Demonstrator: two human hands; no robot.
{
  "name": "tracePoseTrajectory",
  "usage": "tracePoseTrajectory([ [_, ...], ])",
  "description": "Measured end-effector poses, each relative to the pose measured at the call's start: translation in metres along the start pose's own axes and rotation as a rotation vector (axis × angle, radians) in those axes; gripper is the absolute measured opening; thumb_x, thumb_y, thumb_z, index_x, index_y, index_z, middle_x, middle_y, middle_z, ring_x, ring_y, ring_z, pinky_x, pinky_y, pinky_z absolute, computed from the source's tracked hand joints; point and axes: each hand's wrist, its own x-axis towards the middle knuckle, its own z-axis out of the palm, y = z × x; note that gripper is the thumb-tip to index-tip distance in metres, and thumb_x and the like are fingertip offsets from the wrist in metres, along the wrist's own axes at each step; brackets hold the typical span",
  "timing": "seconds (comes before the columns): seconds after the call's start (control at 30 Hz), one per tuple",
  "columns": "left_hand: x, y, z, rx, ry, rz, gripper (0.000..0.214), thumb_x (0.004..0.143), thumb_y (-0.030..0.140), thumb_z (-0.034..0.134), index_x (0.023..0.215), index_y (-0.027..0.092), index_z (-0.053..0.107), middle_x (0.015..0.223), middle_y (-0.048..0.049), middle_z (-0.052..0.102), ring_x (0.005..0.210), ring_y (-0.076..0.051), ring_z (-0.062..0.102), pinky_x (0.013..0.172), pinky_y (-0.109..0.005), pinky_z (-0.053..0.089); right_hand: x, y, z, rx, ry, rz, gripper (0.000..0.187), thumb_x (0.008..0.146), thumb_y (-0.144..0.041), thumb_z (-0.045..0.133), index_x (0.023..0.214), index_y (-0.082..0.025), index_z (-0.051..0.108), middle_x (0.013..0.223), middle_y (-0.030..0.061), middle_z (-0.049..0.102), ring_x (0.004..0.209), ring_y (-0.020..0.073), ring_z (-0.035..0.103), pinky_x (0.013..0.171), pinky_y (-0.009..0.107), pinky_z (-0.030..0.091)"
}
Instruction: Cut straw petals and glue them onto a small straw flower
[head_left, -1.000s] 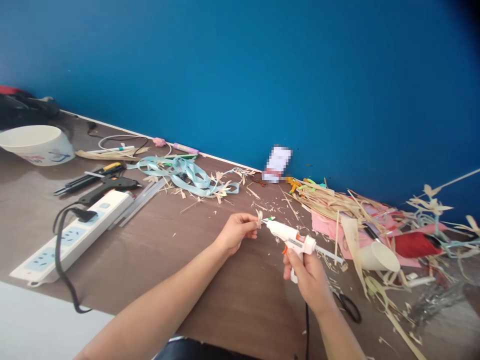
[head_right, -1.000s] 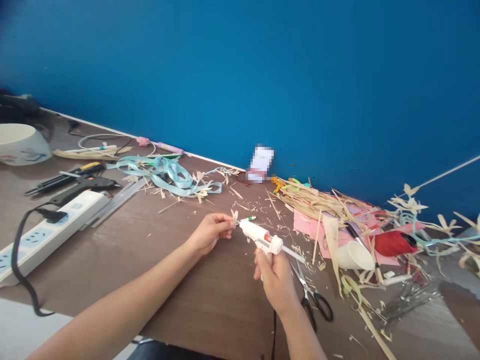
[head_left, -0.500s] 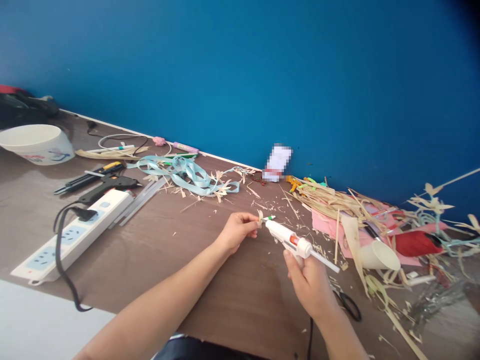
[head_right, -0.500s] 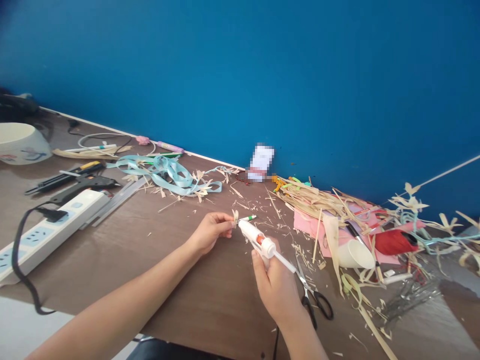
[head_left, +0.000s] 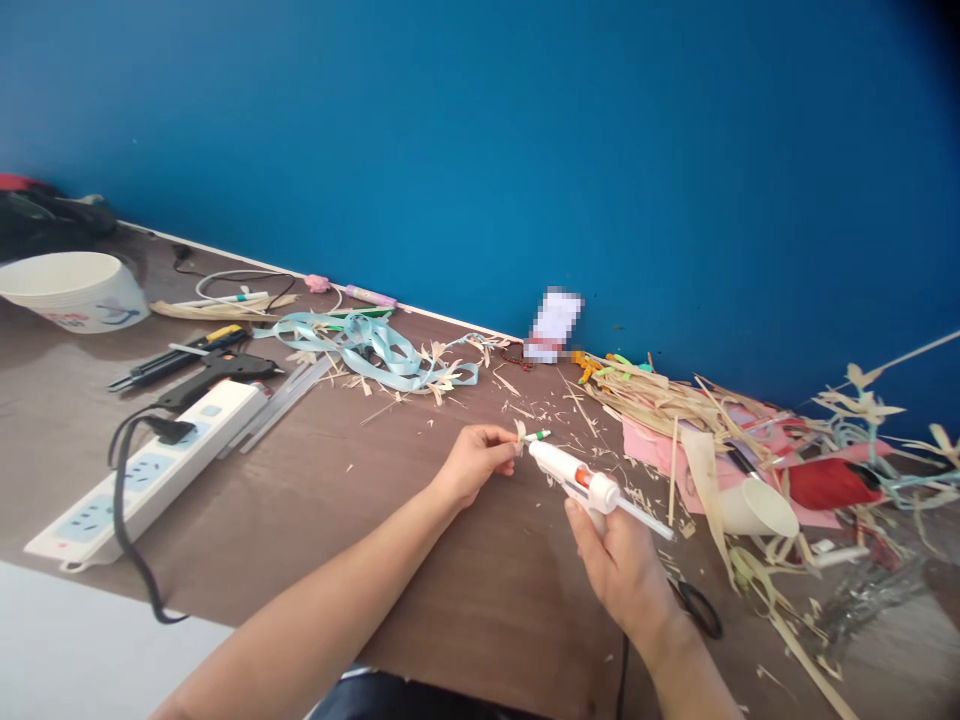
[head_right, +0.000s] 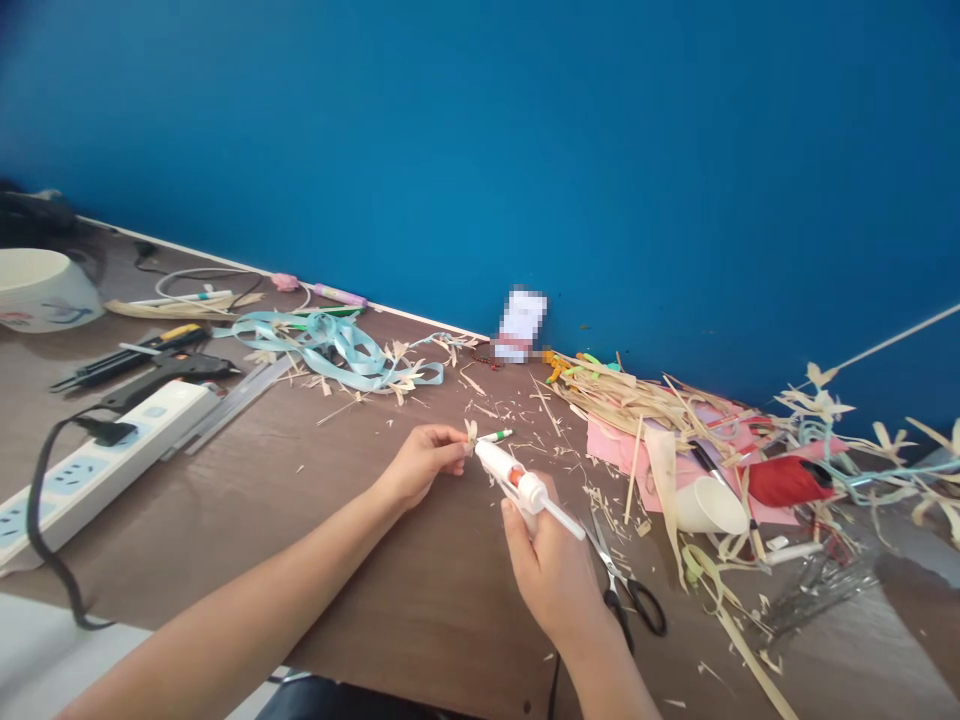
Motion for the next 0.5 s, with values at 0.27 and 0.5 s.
tracePoseTrajectory([
  [0.27,0.0003,0.0017,-0.0001,-0.014,0.008,0.008,0.015,0.053,0.022,0.071,0.060,0.011,0.063,0.048,0.0023,0.056,0.041,-0.005,0.046,0.045,-0.019,0.040,0.0003,0.0021,0.0001,-0.020,-0.001,0.000,0.028,0.085,-0.035,0.038,0.101,-0.016,0.050,0.068,0.0036,0.060,0.057,0.0173,0.057,0.055,0.026,0.043],
  [0.5,0.0008,0.0025,-0.0012,-0.055,-0.003,-0.027,0.016,0.052,0.021,0.071,0.060,0.011,0.063,0.049,0.0022,0.056,0.041,-0.005,0.047,0.044,-0.019,0.040,0.0024,0.0027,0.0013,0.004,0.045,0.001,0.030,0.085,-0.036,0.039,0.099,-0.014,0.052,0.062,0.0030,0.058,0.057,0.0183,0.058,0.055,0.027,0.044],
])
